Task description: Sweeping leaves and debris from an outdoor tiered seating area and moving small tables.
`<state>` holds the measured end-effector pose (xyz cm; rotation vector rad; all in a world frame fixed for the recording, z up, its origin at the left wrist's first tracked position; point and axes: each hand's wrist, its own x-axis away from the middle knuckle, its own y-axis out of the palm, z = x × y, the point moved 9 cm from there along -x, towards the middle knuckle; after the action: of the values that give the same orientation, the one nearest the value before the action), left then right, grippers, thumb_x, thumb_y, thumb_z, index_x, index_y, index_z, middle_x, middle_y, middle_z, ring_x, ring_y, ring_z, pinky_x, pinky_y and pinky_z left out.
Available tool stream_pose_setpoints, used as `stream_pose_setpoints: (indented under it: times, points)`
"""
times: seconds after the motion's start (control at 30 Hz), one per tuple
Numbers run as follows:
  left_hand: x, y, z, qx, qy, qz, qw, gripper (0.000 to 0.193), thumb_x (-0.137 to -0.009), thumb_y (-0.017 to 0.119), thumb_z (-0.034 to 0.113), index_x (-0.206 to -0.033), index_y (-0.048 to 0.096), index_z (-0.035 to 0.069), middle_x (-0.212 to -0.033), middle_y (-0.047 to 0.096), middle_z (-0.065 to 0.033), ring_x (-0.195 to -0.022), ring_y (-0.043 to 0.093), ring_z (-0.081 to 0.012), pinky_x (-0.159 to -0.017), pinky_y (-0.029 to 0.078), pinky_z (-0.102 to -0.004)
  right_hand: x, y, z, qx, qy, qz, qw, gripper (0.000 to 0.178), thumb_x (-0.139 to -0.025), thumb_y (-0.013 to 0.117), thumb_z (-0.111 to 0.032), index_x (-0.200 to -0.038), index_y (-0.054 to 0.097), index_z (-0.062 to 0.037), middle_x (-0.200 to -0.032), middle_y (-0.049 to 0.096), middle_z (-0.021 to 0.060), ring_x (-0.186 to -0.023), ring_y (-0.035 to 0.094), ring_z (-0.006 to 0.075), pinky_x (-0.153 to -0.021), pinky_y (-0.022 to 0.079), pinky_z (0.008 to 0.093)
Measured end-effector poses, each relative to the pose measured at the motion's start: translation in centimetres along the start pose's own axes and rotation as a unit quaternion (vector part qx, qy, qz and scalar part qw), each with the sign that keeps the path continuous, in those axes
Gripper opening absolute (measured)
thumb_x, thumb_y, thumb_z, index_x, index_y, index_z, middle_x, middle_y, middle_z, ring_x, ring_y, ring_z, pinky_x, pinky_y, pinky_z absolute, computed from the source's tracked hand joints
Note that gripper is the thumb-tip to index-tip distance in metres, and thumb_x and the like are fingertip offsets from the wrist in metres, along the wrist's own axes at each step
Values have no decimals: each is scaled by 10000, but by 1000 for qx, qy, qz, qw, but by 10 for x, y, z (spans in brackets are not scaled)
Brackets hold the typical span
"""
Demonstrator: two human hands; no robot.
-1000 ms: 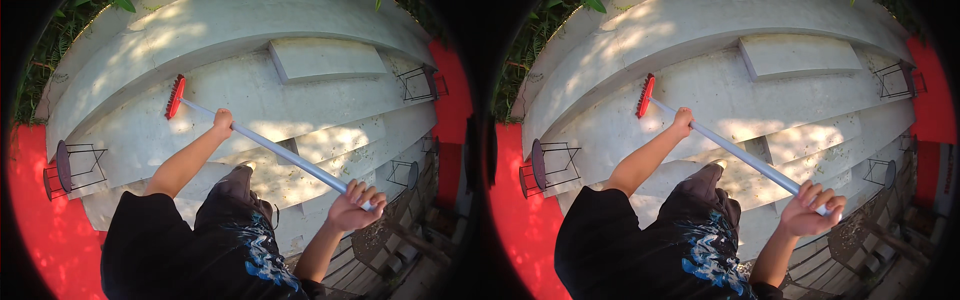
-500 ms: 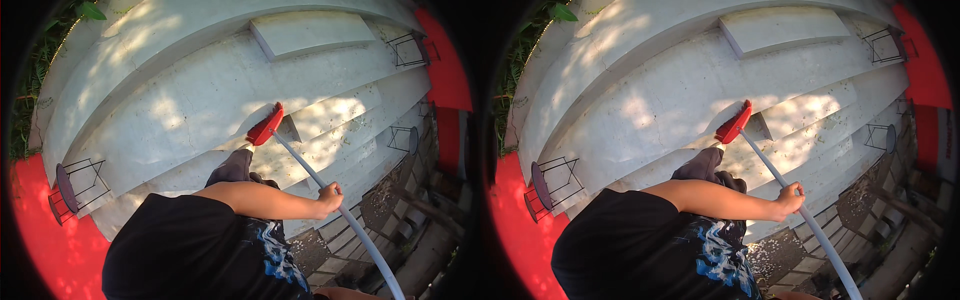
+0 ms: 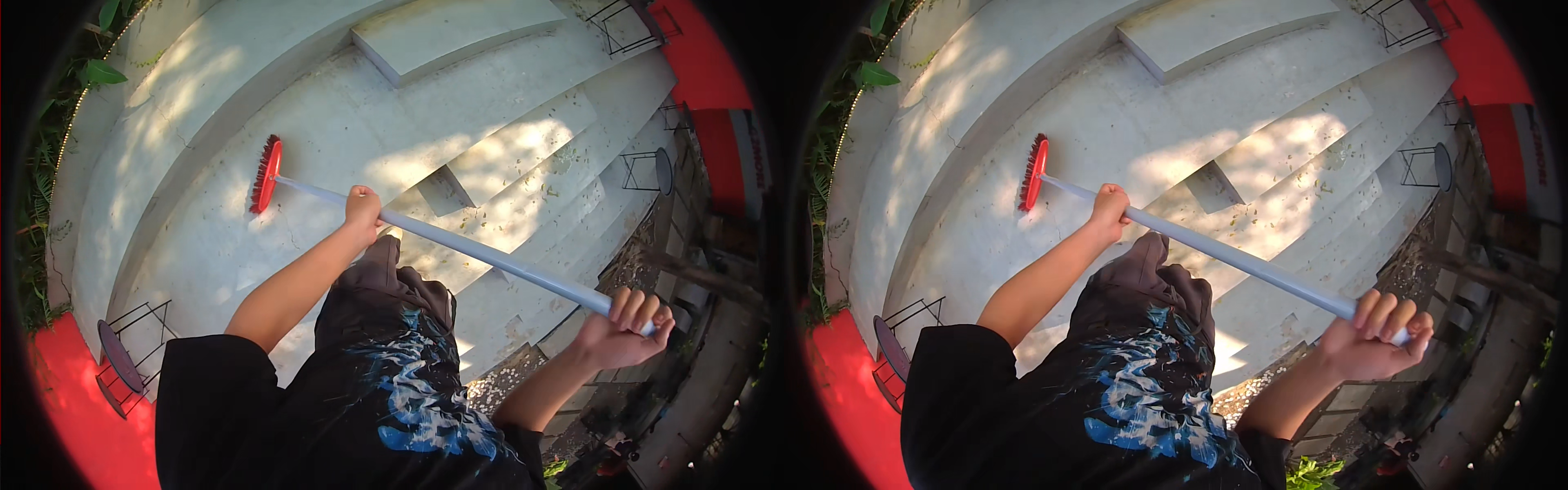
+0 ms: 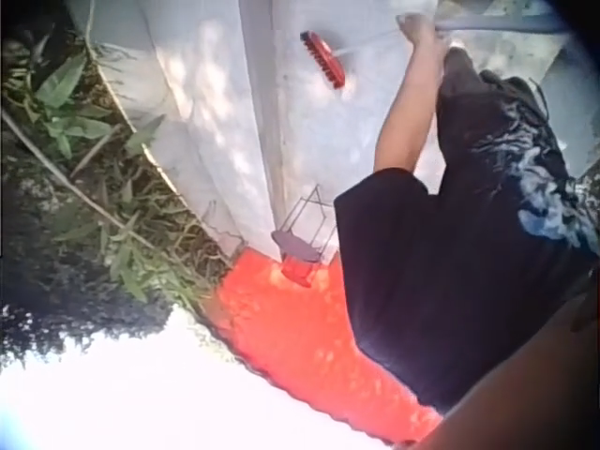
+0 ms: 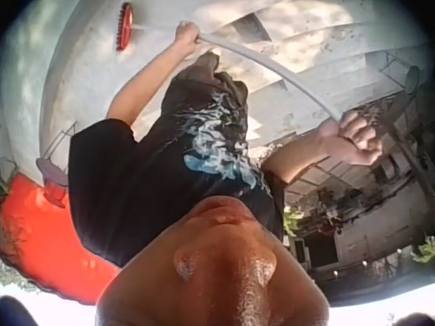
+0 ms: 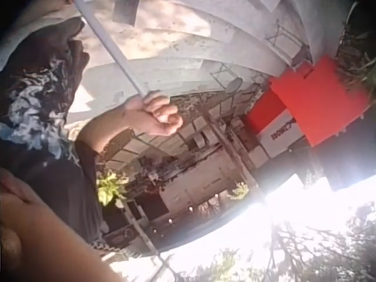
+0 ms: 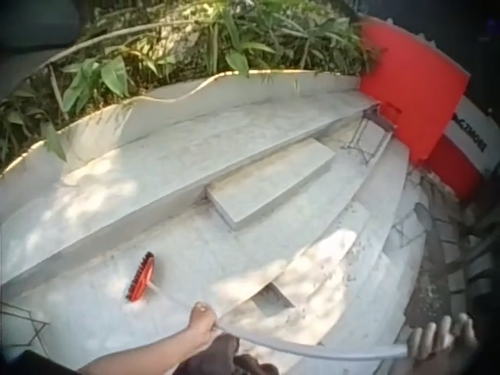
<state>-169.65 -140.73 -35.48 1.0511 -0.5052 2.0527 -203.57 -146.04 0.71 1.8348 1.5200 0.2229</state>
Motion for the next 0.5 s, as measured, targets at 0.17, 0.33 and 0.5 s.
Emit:
stream_pose_setpoints:
  times: [0.17, 0.33, 0.5]
  points:
    - [-41, -9, -16, -71, -21, 43, 996, 124, -746, 414, 9, -842, 443, 83, -699, 439, -61, -487, 372, -135, -368, 274, -278, 33, 14, 14, 45, 21, -4, 999, 214, -924, 377, -245, -772, 432, -106, -537, 320, -23, -436, 279, 75, -426, 250, 224]
    - [64, 148, -39, -151, 22, -69, 986, 40, -718, 465, 44, -730, 503, 50, -686, 558, -116, -608, 532, -225, -533, 428, -349, 26, -1, -137, 124, -113, -37, 985, 232, -894, 406, -249, -742, 380, -75, -545, 322, -9, -435, 285, 76, -428, 259, 218]
    - [159, 265, -85, -172, -69, -281, 942, 78, -787, 417, 92, -840, 473, 83, -745, 498, -73, -614, 472, -174, -485, 399, -309, 26, 21, -236, 220, -243, -64, 943, 307, -907, 343, -326, -750, 430, -77, -568, 398, -14, -448, 359, 71, -407, 367, 225]
